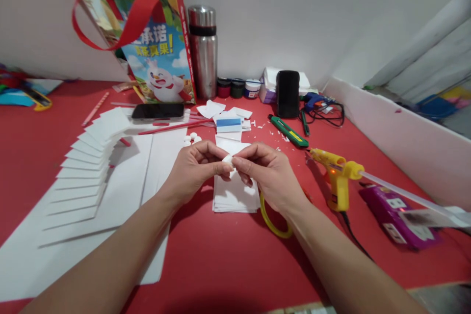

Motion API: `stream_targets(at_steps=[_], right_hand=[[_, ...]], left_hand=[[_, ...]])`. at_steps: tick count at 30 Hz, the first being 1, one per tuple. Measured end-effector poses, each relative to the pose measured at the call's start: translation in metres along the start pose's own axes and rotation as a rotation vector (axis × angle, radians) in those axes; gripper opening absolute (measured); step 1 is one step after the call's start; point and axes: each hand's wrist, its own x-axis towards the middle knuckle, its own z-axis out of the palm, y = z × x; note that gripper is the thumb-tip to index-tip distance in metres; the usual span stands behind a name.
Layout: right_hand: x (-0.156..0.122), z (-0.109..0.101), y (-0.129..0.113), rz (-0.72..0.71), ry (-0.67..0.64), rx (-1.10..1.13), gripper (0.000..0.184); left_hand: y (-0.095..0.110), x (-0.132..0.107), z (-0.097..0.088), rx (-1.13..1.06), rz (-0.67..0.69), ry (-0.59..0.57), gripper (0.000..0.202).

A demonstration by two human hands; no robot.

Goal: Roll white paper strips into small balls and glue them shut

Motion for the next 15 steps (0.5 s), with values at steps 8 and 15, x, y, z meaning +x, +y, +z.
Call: stream_targets(at_steps=[8,15], right_hand=[[0.002,-0.0072,0.0007,0.031,-0.054,0.057,0.02],[0.0002,-0.0038,-0.0024,-0.046,-0.008,-0.123,0.024]], left_hand=[[0.0031,0.0003,0.0015,-0.013,0.017,-0.011,0.02],[0.0023,-0.0005,0.0009,0.01,0.007,-0.025,0.019]])
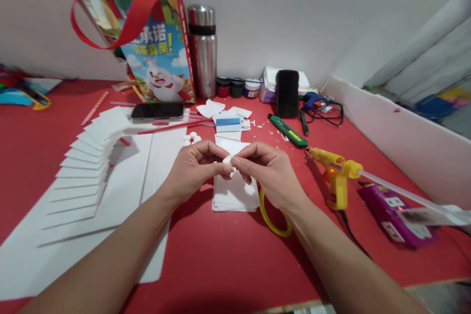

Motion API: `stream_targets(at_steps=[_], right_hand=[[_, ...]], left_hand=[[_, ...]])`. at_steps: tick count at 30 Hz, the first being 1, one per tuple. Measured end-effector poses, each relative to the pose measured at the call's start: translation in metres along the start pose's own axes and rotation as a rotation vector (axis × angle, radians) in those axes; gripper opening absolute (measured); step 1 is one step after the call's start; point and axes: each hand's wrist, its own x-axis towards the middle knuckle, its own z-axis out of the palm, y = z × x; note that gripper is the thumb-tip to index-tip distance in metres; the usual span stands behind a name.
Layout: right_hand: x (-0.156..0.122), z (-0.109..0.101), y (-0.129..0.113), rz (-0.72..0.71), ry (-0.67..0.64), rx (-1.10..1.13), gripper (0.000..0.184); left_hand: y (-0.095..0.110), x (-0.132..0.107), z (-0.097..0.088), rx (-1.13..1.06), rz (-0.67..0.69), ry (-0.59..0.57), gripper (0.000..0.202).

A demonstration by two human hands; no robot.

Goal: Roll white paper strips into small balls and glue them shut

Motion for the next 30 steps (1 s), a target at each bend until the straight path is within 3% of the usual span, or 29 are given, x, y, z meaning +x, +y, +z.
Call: stream_targets(at_steps=[8,14,22,30], right_hand=[[-0.0016,0.0053,0.0038,-0.273,0.133,-0.306,0.009],[-0.002,0.0016,0.0069,-0.349,0.082,-0.35,0.002],[-0.0002,-0.0041,0.0,-0.202,0.158,-0.277,0.007],[-0.0004,-0.003,0.0066,-0.167,0.109,-0.356,0.015]], left_hand=[[-0.0072,0.0023,0.0003,-0.063,-0.006,0.038,0.031],[-0.0081,0.0026,-0.0009,-0.031,0.021,0.08,0.027],[-0.0076,0.0019,-0.0026,0.035,0.044,0.07,0.028],[-0.0045,0.0009,0.0008,0.322,0.34,0.087,0.021]])
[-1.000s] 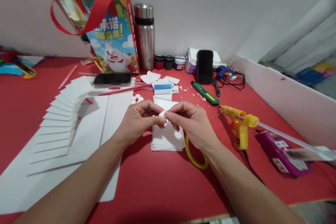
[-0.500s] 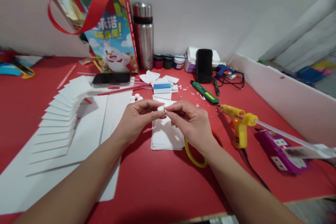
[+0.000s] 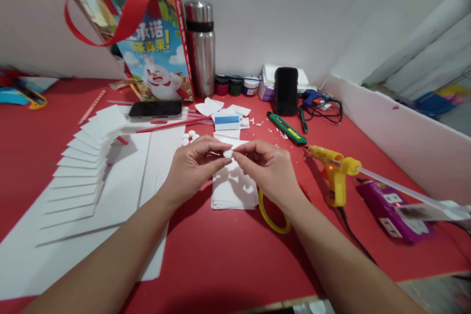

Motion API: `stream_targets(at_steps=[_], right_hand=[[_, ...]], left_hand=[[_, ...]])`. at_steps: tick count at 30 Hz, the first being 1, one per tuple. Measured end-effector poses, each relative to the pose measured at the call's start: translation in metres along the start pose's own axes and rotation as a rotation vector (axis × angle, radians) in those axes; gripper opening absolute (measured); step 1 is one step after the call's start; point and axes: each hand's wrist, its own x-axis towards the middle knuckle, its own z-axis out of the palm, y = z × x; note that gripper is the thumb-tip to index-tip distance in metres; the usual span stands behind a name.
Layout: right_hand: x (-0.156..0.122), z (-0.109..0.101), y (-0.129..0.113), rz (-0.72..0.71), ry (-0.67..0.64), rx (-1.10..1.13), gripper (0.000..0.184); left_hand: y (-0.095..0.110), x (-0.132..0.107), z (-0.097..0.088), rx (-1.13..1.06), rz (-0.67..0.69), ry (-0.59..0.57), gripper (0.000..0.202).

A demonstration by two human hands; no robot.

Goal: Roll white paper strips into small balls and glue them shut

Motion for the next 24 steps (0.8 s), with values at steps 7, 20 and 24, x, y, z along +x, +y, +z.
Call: stream_targets(at_steps=[7,20,24], right_hand=[[0.0021,0.0013,-0.0006,-0.021,0.001,-0.034,0.013],[0.003,-0.0021,0.0011,-0.197,-0.003,-0.25,0.007],[0.0032,-0.002,0.0004,-0.245,0.002,-0.297,0.006]], left_hand=[[-0.0023,-0.0003,0.0004,0.035,0.055,-0.016,0.021],[0.0003,0.0018,0.0036,-0.087,-0.132,0.034,0.023],[-0.0008,0.0017,0.0041,-0.117,-0.148,0.021,0.022]])
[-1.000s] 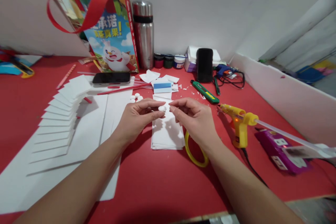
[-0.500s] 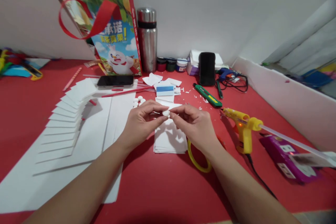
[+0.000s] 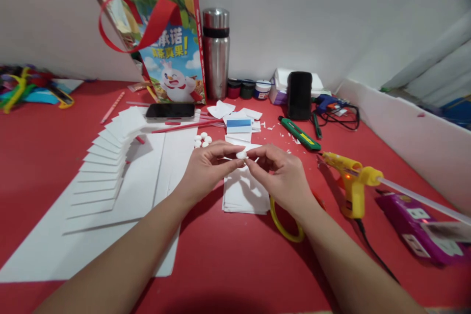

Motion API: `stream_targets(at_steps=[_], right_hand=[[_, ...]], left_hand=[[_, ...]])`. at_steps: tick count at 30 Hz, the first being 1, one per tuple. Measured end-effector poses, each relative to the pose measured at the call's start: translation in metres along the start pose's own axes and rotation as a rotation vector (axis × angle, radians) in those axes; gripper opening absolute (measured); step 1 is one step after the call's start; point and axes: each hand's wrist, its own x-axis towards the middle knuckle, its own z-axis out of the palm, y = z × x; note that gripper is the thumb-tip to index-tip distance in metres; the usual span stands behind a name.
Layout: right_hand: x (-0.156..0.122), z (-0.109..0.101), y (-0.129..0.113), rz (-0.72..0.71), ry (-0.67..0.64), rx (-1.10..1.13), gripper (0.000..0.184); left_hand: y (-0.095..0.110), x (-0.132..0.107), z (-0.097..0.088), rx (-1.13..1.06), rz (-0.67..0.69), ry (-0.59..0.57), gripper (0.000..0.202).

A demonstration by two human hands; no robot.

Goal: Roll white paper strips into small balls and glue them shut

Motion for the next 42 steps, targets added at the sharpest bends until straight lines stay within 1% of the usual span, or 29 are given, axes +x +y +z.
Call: stream_targets(at_steps=[4,9,13,15,18,20,22,26,28,32,38,42], right_hand=[[-0.0001,-0.0001,0.0007,-0.013,0.001,-0.009,0.006],[-0.0007,-0.0007,0.005,-0.011,-0.014,-0.018,0.009],[-0.0017,-0.0008,0.0067,-0.007,0.025,0.005,0.011],[-0.0019,-0.0003,0.0058,0.016,0.031,0.037,0.009],[-0.0018,0.0007,0.0038,0.054,0.022,0.105,0.007],[-0.0016,0.0011,0.0029,0.064,0.024,0.119,0.007],[-0.0015,0.0014,0.0025,0.056,0.027,0.11,0.007],[-0.002,0.0019,0.002,0.023,0.024,0.058,0.007],[-0.0024,0.0023,0.0019,0.013,0.028,0.038,0.006],[-0.0029,0.0023,0.0025,-0.005,0.018,-0.006,0.007],[-0.0024,0.001,0.0045,-0.09,0.013,-0.102,0.009],[-0.0032,0.0013,0.0052,-0.087,0.023,-0.127,0.009]], left_hand=[[0.0031,0.0006,-0.0001,0.012,-0.002,0.006,0.022],[0.0051,0.0008,0.0002,-0.017,-0.063,0.008,0.023],[0.0039,0.0004,0.0016,-0.031,-0.097,0.009,0.024],[0.0026,0.0002,0.0027,-0.008,-0.065,0.015,0.023],[0.0,-0.0003,0.0034,0.049,0.04,0.018,0.022],[-0.0016,-0.0009,0.003,0.054,0.069,0.016,0.022],[-0.0022,-0.0015,0.0021,0.014,0.016,0.012,0.024],[-0.0013,-0.0015,0.0006,-0.133,-0.213,0.001,0.03],[-0.0012,-0.0012,0.0001,-0.177,-0.265,-0.006,0.029],[-0.0028,-0.0008,-0.0012,-0.205,-0.269,-0.024,0.031],[-0.0029,-0.0005,-0.0022,-0.209,-0.292,-0.038,0.033],[-0.0011,-0.0001,-0.002,-0.228,-0.325,-0.053,0.03]])
